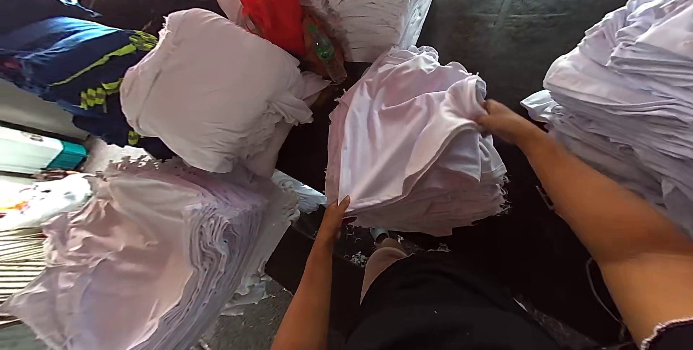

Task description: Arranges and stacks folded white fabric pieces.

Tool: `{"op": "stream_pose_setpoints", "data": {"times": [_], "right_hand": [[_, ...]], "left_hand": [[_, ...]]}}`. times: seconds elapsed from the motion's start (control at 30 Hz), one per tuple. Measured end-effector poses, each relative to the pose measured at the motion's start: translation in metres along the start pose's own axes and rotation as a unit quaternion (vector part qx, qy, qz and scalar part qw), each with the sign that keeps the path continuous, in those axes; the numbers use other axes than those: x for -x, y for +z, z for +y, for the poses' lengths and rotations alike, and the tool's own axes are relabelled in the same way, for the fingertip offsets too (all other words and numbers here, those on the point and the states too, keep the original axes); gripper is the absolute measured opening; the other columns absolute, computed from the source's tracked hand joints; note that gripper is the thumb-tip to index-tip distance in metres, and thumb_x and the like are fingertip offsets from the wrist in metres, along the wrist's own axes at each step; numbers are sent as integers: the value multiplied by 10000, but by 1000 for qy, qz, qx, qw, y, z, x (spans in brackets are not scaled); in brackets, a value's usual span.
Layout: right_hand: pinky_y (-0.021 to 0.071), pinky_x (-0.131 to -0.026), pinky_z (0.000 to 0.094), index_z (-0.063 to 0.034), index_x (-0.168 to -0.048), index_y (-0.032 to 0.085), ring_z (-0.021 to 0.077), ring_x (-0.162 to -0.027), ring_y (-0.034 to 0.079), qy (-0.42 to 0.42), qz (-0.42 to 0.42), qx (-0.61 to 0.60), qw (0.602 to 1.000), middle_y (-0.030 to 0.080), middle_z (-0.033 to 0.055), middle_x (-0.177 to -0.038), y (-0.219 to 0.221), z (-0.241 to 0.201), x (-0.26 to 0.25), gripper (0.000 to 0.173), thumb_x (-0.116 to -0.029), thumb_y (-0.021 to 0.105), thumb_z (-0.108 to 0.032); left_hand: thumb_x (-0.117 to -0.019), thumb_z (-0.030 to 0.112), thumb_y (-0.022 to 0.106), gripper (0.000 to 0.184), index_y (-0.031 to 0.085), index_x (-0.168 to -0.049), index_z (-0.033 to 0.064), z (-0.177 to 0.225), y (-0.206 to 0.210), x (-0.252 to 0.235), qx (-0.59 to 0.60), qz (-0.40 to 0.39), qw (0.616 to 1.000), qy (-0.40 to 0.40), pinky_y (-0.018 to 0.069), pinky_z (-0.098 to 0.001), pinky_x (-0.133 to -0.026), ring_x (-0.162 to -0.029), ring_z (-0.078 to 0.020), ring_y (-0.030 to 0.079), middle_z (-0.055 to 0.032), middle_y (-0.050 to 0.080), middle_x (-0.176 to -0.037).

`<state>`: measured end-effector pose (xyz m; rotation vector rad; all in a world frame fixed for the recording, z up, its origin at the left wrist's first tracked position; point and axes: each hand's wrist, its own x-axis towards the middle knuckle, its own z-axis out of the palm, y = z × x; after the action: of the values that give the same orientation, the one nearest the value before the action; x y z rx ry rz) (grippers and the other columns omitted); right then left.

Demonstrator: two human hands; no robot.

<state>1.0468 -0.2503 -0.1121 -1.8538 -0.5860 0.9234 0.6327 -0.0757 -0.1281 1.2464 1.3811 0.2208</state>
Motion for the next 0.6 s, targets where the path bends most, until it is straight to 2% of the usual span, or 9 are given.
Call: {"op": "stream_pose_setpoints", "data": {"times": [0.1, 0.2, 0.27, 0.3, 0.33, 0.4, 0.43, 0.5, 0.6], "right_hand": [[520, -824, 596, 170, -1101, 599, 423, -870, 652, 128, -78, 287, 946, 636, 331, -1002, -2, 31, -8, 390, -1008, 657, -204], [443, -968, 648, 180, -1178, 590, 488, -1088, 612, 120, -174, 374, 903, 609, 376, -1159, 5, -2, 7, 452, -1012, 664, -234], [473, -955, 602, 173, -1130, 622, 446, -1017, 639, -18, -156, 257, 953, 643, 345, -1075, 8, -32, 10, 367, -1039, 607, -182], [523, -882, 488, 131, -1128, 618, 308, -907, 642, -89, -112, 104, 984, 652, 241, -995, 11, -41, 6, 313, -1056, 557, -167], [561, -819, 375, 64, -1172, 595, 173, -858, 649, -129, -77, -68, 986, 658, 120, -973, 18, -48, 0, 290, -1081, 493, -193], [578, -745, 319, -66, -1293, 503, 111, -841, 660, -110, -64, -284, 950, 656, 33, -1002, 38, -58, -9, 326, -1112, 410, -320], [560, -678, 322, -65, -1307, 496, 123, -771, 633, -68, -58, -252, 964, 636, 46, -962, 49, -54, -11, 369, -1112, 394, -360], [544, -702, 445, 69, -1321, 526, 274, -748, 624, 7, -98, -18, 995, 630, 211, -975, 72, -33, -14, 458, -1116, 407, -323], [537, -778, 558, 77, -1265, 581, 397, -835, 653, 28, -199, 194, 960, 641, 294, -1014, 109, 10, -19, 519, -1095, 468, -401]], "left_hand": [[-1099, 256, 484, 404, 515, -1366, -46, -3, 3, -3, -19, 8, 1000, -11, 557, -395, -808, -967, -247, 654, -228, 627, -1199], [-1096, 270, 491, 423, 509, -1374, -47, -5, 7, -6, -39, 11, 999, -30, 545, -414, -839, -1014, -269, 640, -241, 608, -1244], [-1098, 278, 486, 431, 505, -1381, -47, -7, 8, -9, -46, 13, 998, -32, 547, -416, -845, -1028, -273, 638, -245, 602, -1258], [-1096, 277, 492, 429, 508, -1378, -46, -8, 8, -10, -42, 18, 998, -31, 548, -415, -840, -1022, -271, 639, -244, 604, -1253], [-1094, 272, 497, 424, 508, -1375, -45, -9, 9, -11, -35, 22, 999, -31, 548, -409, -837, -1015, -266, 638, -242, 605, -1249], [-1093, 259, 498, 417, 499, -1376, -48, -10, 10, -9, -14, 28, 999, -31, 550, -399, -832, -1005, -256, 638, -238, 604, -1241], [-1092, 250, 499, 407, 504, -1363, -53, -11, 11, -8, -7, 32, 999, -25, 555, -391, -816, -985, -248, 640, -233, 608, -1219], [-1098, 236, 481, 405, 496, -1370, -63, -11, 12, -5, -5, 30, 999, -10, 554, -401, -833, -1007, -255, 636, -240, 599, -1237], [-1114, 226, 437, 398, 511, -1357, -80, -11, 14, -4, -39, 39, 998, -1, 564, -415, -842, -1012, -270, 649, -254, 609, -1225]]}}
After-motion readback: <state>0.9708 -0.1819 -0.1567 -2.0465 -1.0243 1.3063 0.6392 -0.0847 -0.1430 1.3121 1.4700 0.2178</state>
